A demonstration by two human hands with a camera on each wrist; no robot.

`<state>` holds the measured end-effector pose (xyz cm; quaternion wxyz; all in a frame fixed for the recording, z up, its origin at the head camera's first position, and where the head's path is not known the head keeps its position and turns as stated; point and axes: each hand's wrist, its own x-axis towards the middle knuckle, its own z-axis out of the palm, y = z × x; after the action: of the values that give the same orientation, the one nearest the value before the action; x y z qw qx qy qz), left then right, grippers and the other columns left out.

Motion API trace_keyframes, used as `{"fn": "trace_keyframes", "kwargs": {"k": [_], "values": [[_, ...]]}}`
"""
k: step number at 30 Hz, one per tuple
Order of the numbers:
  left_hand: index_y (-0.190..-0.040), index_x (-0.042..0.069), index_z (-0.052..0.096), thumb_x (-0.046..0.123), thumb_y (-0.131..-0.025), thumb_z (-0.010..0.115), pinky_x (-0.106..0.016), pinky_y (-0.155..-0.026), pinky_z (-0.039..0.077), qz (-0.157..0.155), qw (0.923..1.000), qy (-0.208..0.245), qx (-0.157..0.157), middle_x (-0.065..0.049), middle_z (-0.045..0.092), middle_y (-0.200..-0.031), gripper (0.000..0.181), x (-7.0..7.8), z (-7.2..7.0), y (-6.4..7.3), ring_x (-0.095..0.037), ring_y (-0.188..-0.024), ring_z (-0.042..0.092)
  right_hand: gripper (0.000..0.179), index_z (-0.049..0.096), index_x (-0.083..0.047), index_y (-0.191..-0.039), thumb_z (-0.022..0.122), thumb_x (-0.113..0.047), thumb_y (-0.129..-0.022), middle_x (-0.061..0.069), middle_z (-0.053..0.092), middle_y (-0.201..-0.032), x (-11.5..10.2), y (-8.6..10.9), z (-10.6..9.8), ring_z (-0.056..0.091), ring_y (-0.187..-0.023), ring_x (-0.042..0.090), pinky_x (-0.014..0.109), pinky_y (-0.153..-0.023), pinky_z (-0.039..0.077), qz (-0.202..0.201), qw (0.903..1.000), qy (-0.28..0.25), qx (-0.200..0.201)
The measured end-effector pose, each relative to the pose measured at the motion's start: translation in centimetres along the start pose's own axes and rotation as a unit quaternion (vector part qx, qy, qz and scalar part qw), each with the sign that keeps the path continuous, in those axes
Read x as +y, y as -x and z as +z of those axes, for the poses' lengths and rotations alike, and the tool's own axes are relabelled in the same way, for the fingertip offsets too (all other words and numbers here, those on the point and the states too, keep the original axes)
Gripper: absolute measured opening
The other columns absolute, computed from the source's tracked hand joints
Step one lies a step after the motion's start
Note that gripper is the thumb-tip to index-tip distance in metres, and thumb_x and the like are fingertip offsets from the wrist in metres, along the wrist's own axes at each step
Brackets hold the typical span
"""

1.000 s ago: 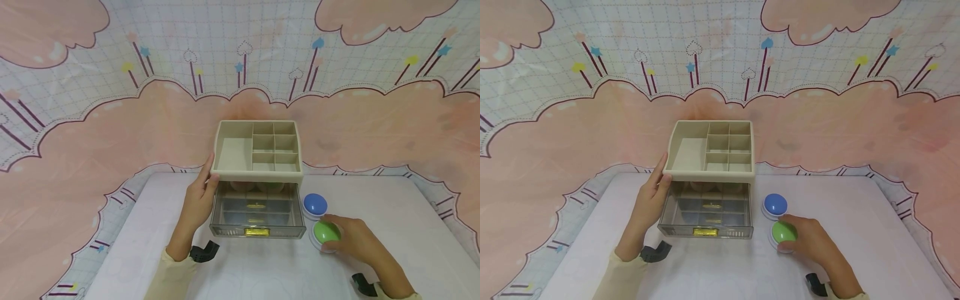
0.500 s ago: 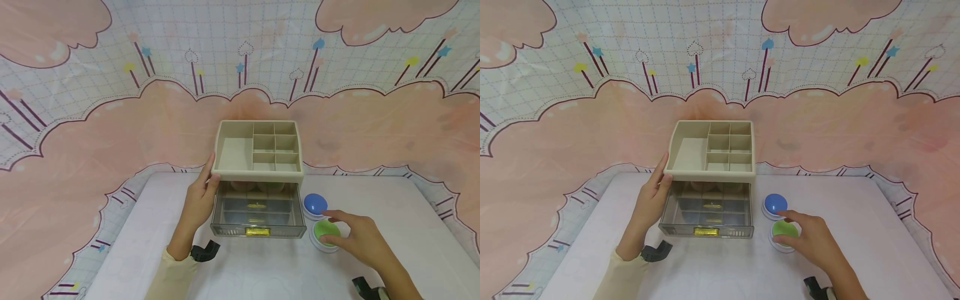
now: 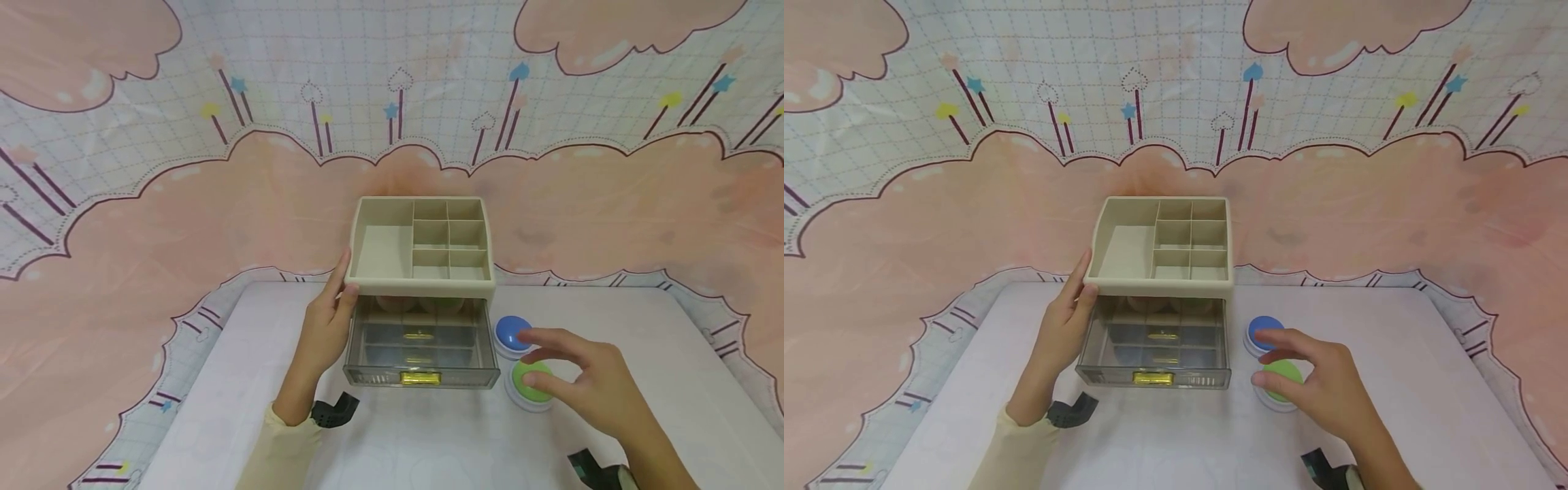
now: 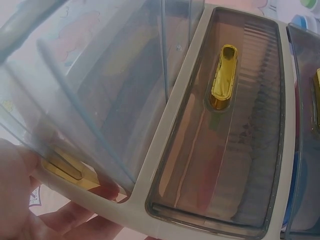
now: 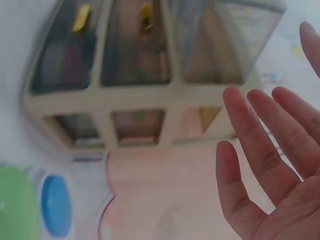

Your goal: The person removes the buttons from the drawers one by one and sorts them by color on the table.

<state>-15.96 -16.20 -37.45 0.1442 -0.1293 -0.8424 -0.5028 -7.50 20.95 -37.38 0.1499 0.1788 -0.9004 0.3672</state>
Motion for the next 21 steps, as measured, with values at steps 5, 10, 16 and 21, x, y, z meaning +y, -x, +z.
{"fn": "trace_keyframes", "kwargs": {"k": [5,10,16,21], "values": [[-0.161,0.036,0.029,0.031,-0.109,0.051,-0.053,-0.107,0.051,0.004,1.0,0.002,0.0,-0.004,0.039,-0.163,0.057,0.0,0.0,0.0,-0.03,-0.139,0.053,0.058,0.071,-0.023,-0.128,0.09,-0.007,-0.075,-0.014,0.077,-0.106,-1.2,-0.7,-0.2,0.073,-0.092,0.002,0.01,-0.094,0.047,-0.043,0.998,-0.047,0.008],[-0.161,0.037,0.029,0.031,-0.109,0.051,-0.054,-0.106,0.052,0.004,1.0,0.003,0.0,-0.005,0.04,-0.162,0.057,-0.2,0.0,0.0,-0.031,-0.137,0.055,0.062,0.072,-0.016,-0.127,0.091,-0.002,-0.07,-0.009,0.078,-0.1,-2.2,-1.5,0.2,0.073,-0.087,0.005,0.012,-0.093,0.051,-0.093,0.9912,-0.093,0.0],[-0.161,0.039,0.029,0.032,-0.109,0.05,-0.054,-0.106,0.052,0.001,1.0,0.001,0.001,-0.005,0.04,-0.162,0.056,-0.1,0.0,0.0,-0.03,-0.139,0.053,0.057,0.074,-0.018,-0.124,0.092,-0.008,-0.071,-0.015,0.073,-0.082,-3.0,-2.2,0.9,0.07,-0.081,0.006,0.018,-0.076,0.054,-0.118,0.986,-0.114,-0.028],[-0.16,0.04,0.029,0.033,-0.109,0.05,-0.054,-0.107,0.051,0.001,1.0,0.0,0.0,-0.004,0.04,-0.163,0.057,-0.2,0.0,0.0,-0.029,-0.14,0.052,0.049,0.077,-0.02,-0.117,0.093,-0.013,-0.071,-0.011,0.076,-0.093,-3.1,-2.6,1.7,0.065,-0.078,0.002,0.018,-0.065,0.051,-0.128,0.9826,-0.128,-0.042]]}}
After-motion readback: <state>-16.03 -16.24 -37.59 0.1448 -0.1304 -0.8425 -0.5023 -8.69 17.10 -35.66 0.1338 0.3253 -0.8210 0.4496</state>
